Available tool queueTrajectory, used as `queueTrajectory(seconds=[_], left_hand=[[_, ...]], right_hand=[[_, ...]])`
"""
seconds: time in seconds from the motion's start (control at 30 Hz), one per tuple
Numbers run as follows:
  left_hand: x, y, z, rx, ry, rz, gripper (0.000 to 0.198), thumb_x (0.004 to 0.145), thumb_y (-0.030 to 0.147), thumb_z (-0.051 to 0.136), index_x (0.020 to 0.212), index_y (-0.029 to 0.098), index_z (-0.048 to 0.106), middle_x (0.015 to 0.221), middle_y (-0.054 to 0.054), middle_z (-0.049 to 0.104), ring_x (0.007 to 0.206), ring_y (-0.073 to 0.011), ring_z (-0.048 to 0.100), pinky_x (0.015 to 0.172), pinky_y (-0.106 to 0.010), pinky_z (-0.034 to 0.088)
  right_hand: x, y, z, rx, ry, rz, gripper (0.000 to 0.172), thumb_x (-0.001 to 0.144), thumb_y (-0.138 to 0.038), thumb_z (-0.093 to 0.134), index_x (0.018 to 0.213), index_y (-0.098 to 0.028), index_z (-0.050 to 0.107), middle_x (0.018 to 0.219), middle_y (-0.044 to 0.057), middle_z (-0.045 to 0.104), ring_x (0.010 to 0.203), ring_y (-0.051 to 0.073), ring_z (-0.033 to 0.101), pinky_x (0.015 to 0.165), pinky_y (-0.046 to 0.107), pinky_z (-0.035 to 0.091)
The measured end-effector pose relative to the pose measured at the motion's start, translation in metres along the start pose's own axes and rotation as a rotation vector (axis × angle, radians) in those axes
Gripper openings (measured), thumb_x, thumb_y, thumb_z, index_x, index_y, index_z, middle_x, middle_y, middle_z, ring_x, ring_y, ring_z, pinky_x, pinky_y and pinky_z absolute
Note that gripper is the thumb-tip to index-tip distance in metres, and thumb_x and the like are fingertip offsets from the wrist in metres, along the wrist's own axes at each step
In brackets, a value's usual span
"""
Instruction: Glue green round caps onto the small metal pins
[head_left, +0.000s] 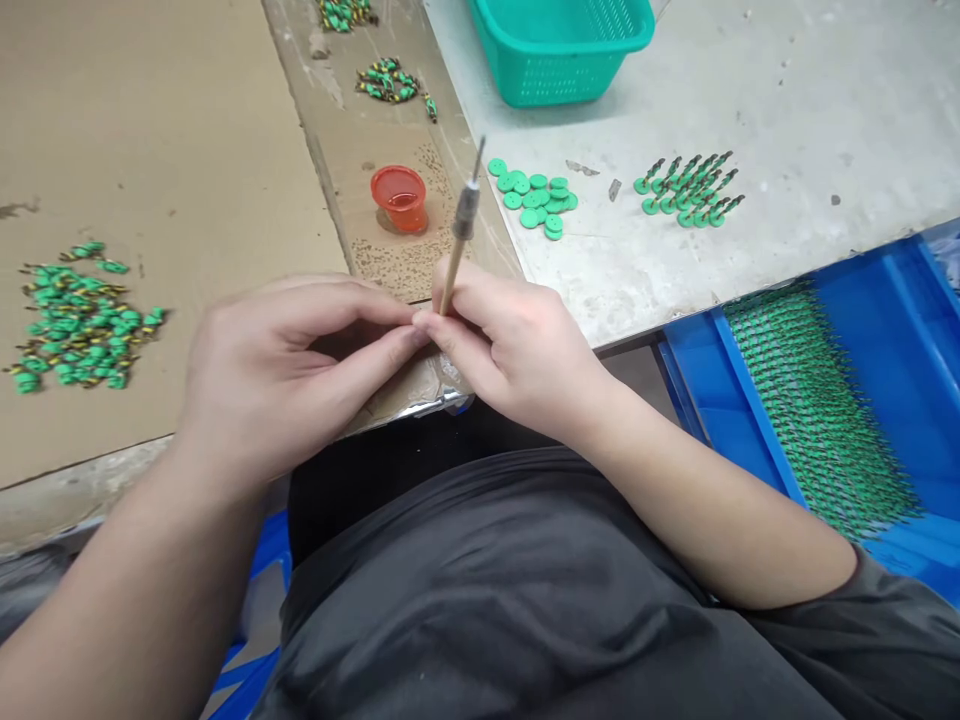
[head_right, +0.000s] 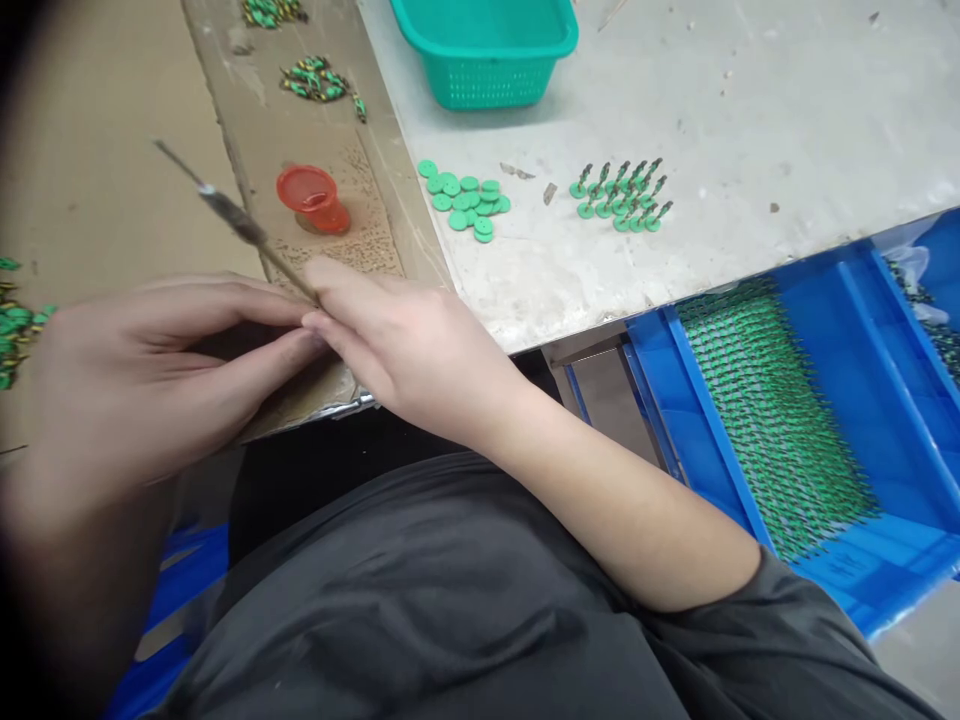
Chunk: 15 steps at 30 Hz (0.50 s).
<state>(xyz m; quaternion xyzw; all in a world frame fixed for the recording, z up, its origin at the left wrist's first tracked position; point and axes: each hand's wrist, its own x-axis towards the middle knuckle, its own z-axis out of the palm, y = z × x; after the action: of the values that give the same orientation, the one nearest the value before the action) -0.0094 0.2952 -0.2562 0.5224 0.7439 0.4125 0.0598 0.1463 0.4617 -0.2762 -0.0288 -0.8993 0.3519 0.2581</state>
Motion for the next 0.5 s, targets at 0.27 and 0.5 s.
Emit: queueTrajectory(seconds=[0.27,0.5], left_hand=[[0.004,-0.006,-0.001,-0.108,-0.019,-0.039,0.014,0.104,0.042,0.086,0.098,0.031,0.092,0.099,0.003,0.088,0.090,-0.0147,0.079,0.087,-0.026,0.061],[0.009,0.008,-0.007,-0.181,0.045,-0.188,0.015,0.094,0.044,0.089,0.095,0.029,0.092,0.094,0.000,0.089,0.077,-0.0151,0.076,0.071,-0.026,0.059]], right_hand=[[0.005,0.000,0.005,0.081,-0.035,0.072,0.025,0.131,-0.035,0.046,0.118,-0.024,0.065,0.110,0.001,0.078,0.104,0.019,0.080,0.097,0.031,0.062],[-0.016,-0.003,-0.011,0.376,0.288,0.370,0.033,0.123,-0.054,0.066,0.104,-0.028,0.061,0.086,-0.001,0.079,0.078,0.018,0.080,0.077,0.030,0.065]])
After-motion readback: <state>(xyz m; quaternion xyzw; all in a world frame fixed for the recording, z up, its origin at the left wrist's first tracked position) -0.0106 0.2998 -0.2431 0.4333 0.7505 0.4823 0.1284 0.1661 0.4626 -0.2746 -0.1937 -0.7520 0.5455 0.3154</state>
